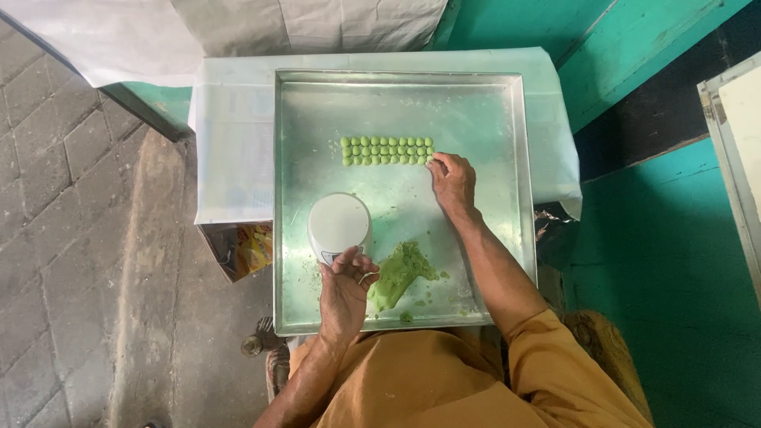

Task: Portioning green dough into small balls using a digital scale for consistency.

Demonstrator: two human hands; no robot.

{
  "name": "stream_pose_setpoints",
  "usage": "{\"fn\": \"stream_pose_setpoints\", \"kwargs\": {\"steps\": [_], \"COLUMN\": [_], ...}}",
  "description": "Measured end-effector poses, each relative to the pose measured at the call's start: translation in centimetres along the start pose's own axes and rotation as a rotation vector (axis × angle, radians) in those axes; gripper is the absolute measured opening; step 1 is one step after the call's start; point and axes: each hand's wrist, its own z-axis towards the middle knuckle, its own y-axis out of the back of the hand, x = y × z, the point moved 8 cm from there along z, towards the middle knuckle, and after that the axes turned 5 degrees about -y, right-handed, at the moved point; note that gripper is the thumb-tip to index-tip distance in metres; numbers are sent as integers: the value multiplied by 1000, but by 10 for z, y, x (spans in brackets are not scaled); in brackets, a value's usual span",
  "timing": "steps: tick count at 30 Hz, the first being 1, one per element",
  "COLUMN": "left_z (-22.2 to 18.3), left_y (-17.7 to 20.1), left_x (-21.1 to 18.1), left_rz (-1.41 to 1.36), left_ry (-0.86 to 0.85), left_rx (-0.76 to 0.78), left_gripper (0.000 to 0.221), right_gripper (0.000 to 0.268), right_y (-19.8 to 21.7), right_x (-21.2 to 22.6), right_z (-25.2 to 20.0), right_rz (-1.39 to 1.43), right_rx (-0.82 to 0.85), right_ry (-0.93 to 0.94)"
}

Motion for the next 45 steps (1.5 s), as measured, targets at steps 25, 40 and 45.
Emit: {"fn": "stream_pose_setpoints", "kwargs": {"steps": [25, 40, 45], "left_z": [3, 60, 72], "left_y": [-6, -67, -49], "left_x": [-4, -35, -33], "left_rz": [373, 2263, 2305], "left_ry": [-17, -297, -226], "left_rx": [42, 304, 273], "left_gripper": [66, 107, 102], "right_gripper": [23, 25, 28], "right_y": [7, 40, 52], "right_x": [16, 40, 72], "right_z": [-14, -111, -127], "right_rz": [-82, 158, 235], "right_rx": [-38, 493, 614], "right_ry": [236, -100, -140]}}
